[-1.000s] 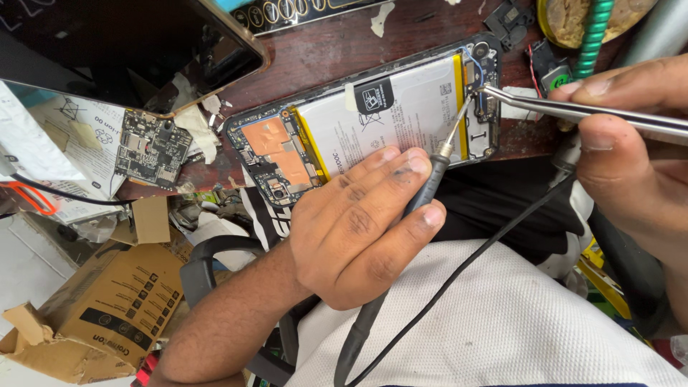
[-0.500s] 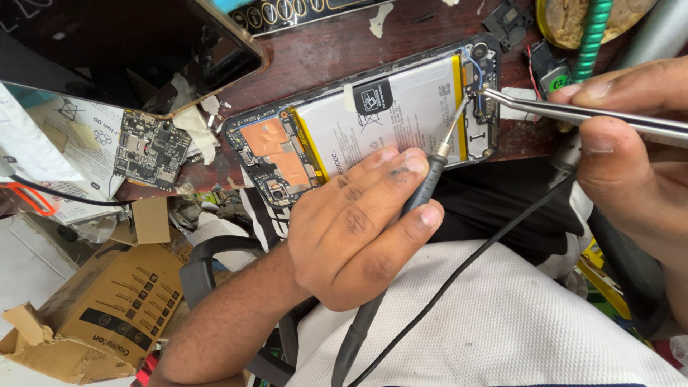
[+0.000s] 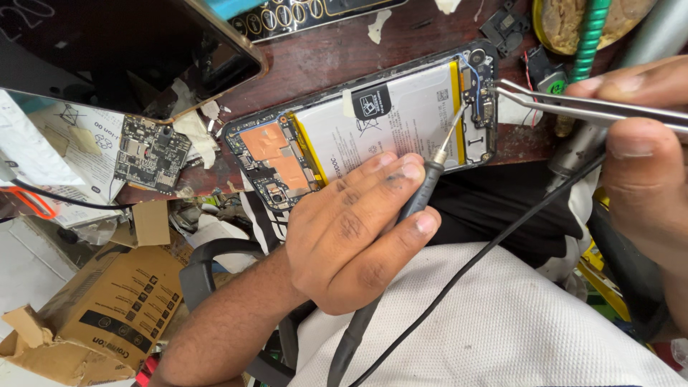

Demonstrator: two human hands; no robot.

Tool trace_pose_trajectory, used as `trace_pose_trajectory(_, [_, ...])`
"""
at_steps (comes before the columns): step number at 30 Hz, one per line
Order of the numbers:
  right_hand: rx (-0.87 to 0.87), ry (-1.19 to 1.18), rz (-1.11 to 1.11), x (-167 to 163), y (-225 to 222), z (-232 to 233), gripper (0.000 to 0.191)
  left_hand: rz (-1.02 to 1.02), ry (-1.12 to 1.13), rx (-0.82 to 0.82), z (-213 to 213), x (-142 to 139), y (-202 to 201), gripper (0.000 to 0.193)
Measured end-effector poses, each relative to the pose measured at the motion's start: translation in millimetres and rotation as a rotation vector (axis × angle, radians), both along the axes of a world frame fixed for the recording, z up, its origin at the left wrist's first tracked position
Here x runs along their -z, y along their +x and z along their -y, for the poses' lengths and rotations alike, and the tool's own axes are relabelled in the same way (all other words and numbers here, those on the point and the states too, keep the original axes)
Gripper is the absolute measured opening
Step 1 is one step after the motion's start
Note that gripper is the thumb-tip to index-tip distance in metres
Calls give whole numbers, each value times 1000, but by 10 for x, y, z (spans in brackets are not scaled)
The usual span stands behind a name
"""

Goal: The person repairs a disassembled smartphone, holding the open device on their lap and prying at its internals by hand. They then handle the small logic board, solder on it with a soldering iron, and use a multimeter probe and tweezers to test and adjust components on the board and battery contacts.

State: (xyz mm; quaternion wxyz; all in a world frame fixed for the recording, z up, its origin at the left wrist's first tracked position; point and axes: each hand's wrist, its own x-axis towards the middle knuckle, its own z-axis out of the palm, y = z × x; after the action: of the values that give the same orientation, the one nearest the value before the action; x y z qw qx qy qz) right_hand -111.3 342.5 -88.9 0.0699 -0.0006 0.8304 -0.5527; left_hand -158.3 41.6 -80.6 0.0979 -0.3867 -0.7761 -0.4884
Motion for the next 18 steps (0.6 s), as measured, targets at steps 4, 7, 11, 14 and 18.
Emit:
trace_pose_trajectory(4, [16,-14,-13,22,-8,-5,35,-18,2,18,12,0,-18,13])
trace_pose_trajectory(7, [-7,53,-6,-8,-17,-12,34,-24,-7,37,16,5,-34,15])
trace_pose_trajectory(11, [-4,12,4,-46,-45,10,28,1,-19,56,6,-5,-34,15])
trace_pose_trajectory(14, [-15,-32,21,-90,-78,12,26,-4,-30,55,-17,-8,-39,15])
trace_pose_trajectory(18, [-21,-23,50,-143,-121,-6,26,-8,-43,52,-40,-17,-49,18])
